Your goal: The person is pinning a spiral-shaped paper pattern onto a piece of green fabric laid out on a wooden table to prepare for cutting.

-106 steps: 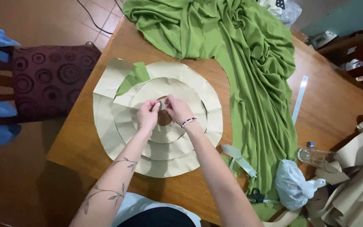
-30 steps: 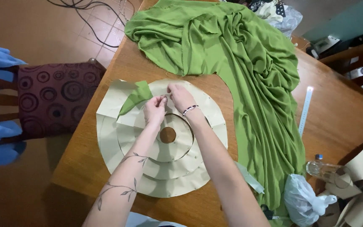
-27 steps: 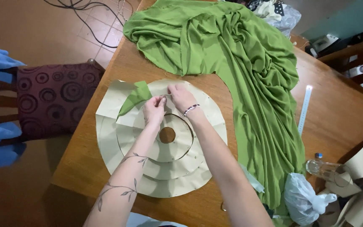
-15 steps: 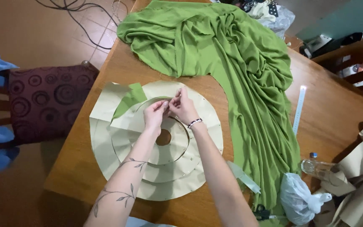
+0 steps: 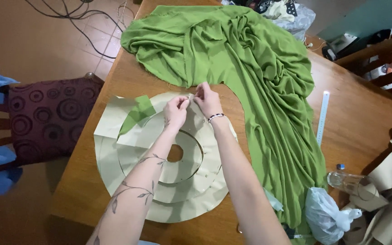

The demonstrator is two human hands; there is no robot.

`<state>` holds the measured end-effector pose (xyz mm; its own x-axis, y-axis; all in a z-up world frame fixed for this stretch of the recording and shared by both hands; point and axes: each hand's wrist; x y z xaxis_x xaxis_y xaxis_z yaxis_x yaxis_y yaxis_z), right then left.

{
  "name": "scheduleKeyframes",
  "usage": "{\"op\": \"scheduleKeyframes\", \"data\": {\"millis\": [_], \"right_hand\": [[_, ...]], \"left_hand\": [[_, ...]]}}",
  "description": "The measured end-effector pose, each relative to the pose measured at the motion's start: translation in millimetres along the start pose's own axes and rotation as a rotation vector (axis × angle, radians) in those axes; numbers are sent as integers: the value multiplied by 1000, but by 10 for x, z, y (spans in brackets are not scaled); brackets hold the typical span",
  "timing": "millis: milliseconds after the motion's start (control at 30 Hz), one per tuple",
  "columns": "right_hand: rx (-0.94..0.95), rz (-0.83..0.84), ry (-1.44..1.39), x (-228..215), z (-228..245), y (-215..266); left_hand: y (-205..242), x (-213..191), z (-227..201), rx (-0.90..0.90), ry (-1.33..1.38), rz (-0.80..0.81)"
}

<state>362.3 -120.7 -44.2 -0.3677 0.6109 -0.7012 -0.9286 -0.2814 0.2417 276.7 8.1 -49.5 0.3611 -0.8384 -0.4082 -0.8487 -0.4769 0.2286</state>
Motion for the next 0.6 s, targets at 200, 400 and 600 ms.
{"op": "scheduleKeyframes", "data": {"millis": [200, 400, 600], "right_hand": [[-118, 83, 309, -30, -47, -206], [-158, 105, 586, -136, -369, -253], [-66, -38, 186, -647, -707, 139]], "left_hand": [[69, -73, -163, -50, 64, -29], [53, -48, -106, -96, 93, -33], [126, -78, -249, 111, 41, 14]]}}
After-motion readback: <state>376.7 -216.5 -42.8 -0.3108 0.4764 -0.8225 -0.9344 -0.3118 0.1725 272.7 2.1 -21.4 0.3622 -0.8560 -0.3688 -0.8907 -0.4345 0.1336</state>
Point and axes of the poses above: each hand's wrist, its own y-axis away from the middle knuckle, its own x-axis out of the palm, z = x × y, and after that the axes turned 11 degrees about x, right-handed
